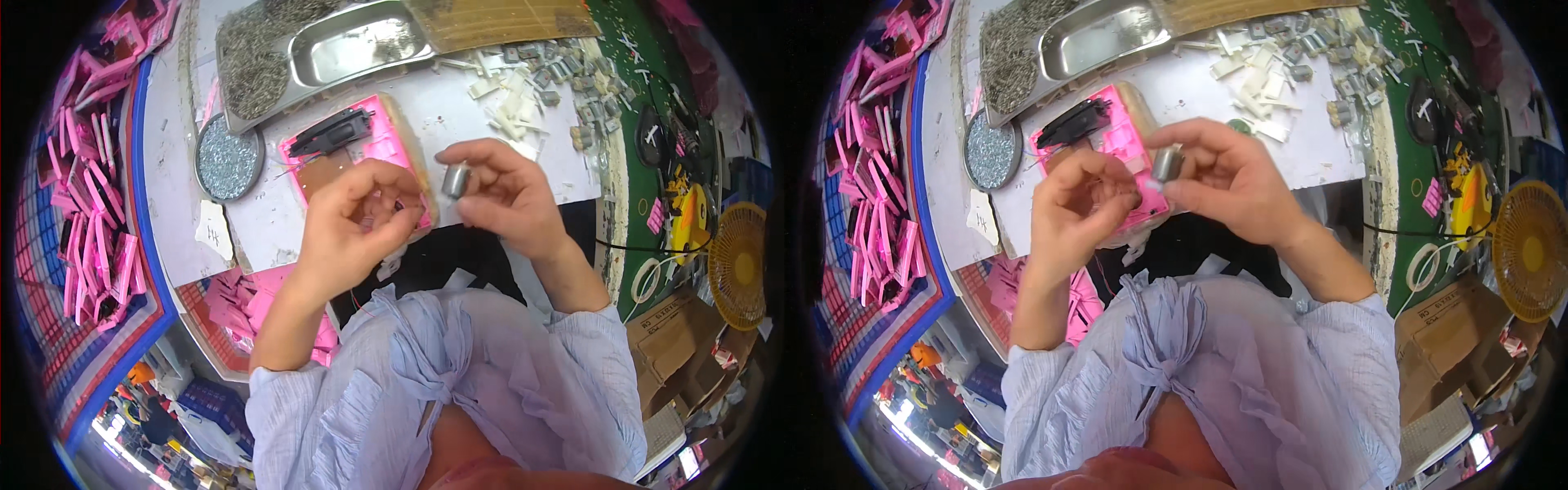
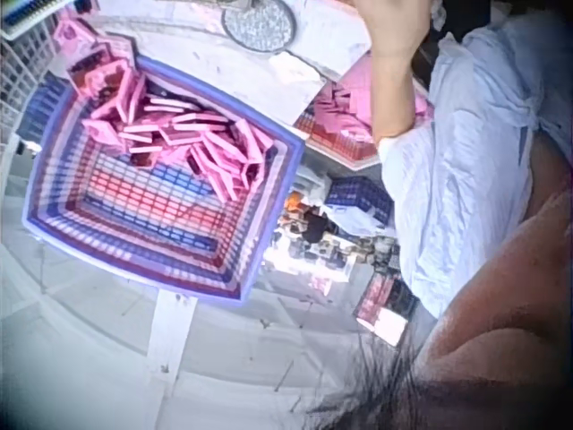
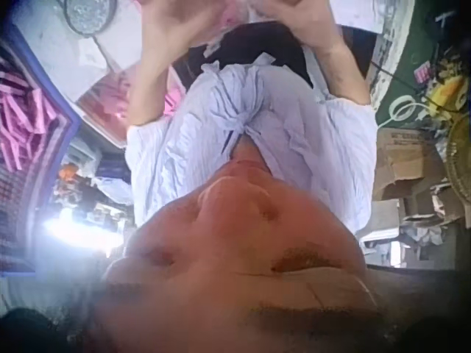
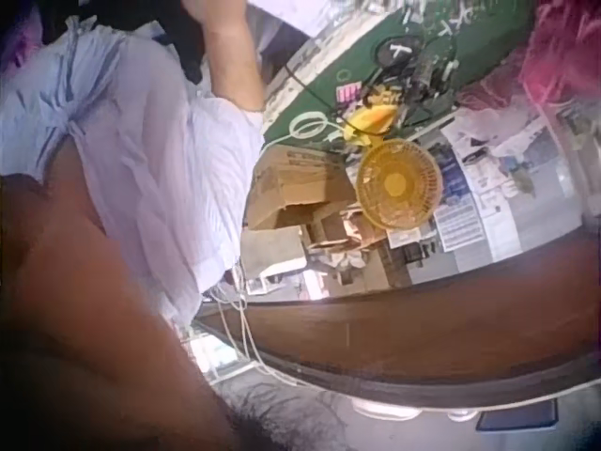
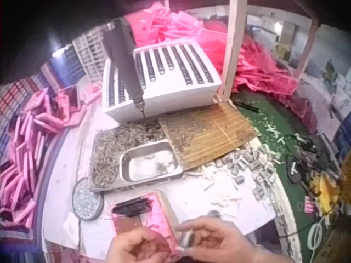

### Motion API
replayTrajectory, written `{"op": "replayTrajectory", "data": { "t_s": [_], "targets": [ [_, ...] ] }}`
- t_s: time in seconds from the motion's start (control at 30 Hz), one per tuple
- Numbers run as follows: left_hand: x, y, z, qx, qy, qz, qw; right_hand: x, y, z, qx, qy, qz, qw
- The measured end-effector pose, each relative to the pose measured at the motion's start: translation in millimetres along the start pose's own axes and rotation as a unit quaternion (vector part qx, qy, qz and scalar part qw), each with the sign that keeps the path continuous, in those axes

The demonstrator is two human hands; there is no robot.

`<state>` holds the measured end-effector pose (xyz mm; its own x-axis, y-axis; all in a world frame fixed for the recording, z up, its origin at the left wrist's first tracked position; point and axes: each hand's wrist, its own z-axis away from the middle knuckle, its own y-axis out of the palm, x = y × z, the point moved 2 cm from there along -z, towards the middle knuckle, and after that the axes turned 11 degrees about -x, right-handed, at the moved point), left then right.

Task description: Assemble a pink electronic toy by soldering wires and installing components.

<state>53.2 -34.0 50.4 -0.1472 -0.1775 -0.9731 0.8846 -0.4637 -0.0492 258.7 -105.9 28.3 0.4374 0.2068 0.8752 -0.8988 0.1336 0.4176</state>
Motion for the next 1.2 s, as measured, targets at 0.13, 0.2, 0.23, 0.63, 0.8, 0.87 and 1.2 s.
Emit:
{"op": "replayTrajectory", "data": {
  "t_s": [0.13, 0.2, 0.23, 0.63, 0.8, 0.87, 1.2],
  "targets": [
    [22, -9, 17, -0.009, 0.010, 0.132, 0.991, -8, 21, -10, 0.027, 0.050, -0.006, 0.998],
    [26, -11, 21, -0.025, 0.017, 0.144, 0.989, -13, 25, -12, 0.039, 0.071, -0.010, 0.997],
    [28, -12, 23, -0.032, 0.022, 0.150, 0.988, -14, 26, -12, 0.044, 0.080, -0.012, 0.996],
    [36, -16, 25, -0.036, -0.004, 0.182, 0.983, -11, 34, -10, 0.034, 0.124, -0.028, 0.991],
    [34, -15, 26, -0.036, 0.004, 0.184, 0.982, -15, 32, -11, 0.041, 0.126, -0.006, 0.991],
    [34, -15, 27, -0.039, 0.006, 0.180, 0.983, -16, 32, -11, 0.035, 0.116, 0.014, 0.993],
    [26, -16, 27, -0.097, 0.207, -0.060, 0.972, -10, 31, -7, 0.033, -0.256, 0.372, 0.892]
  ]
}}
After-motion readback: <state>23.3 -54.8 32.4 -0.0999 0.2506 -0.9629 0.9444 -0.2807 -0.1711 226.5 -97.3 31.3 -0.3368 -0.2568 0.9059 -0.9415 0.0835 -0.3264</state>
